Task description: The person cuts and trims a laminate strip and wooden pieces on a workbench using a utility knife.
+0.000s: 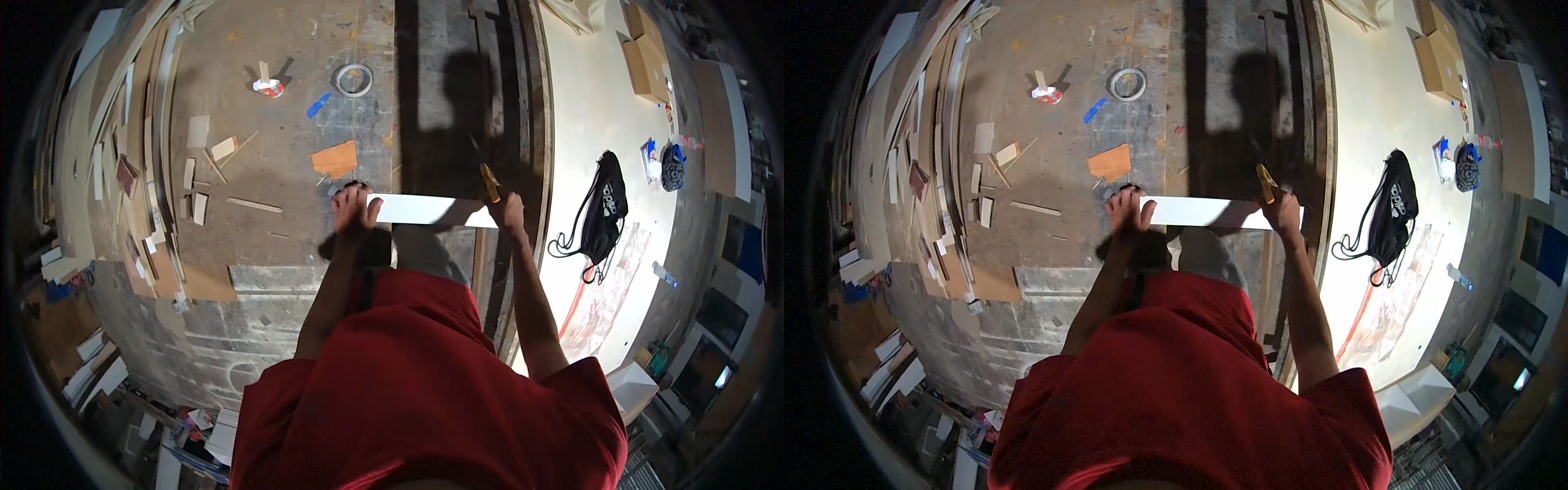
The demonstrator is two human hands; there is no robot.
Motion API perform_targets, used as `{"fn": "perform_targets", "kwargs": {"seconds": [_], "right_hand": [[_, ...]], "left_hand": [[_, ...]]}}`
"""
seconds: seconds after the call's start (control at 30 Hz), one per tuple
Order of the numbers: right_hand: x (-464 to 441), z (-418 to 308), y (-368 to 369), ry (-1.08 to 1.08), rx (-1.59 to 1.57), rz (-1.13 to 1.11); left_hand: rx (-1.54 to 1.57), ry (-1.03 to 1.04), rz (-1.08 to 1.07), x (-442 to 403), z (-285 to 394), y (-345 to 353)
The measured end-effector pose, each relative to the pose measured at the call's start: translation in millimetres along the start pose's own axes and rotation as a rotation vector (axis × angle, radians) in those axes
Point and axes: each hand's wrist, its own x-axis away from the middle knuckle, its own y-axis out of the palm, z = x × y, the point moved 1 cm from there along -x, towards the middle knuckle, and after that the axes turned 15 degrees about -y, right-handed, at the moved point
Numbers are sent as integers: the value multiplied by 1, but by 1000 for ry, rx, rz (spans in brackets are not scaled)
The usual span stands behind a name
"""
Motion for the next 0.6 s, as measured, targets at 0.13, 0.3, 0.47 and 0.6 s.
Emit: {"fn": "perform_targets", "kwargs": {"seconds": [0.13,0.3,0.47,0.6], "right_hand": [[11,-53,-11,-25,-48,324],[39,-104,-39,-154,-202,522],[58,-112,-43,100,-209,680],[54,-128,-38,183,-285,775]], "left_hand": [[-101,39,-16,-9,5,-13],[-168,79,163,-19,-26,-21],[-70,2,71,-31,-89,-63],[-65,-47,31,-40,-160,-117]]}}
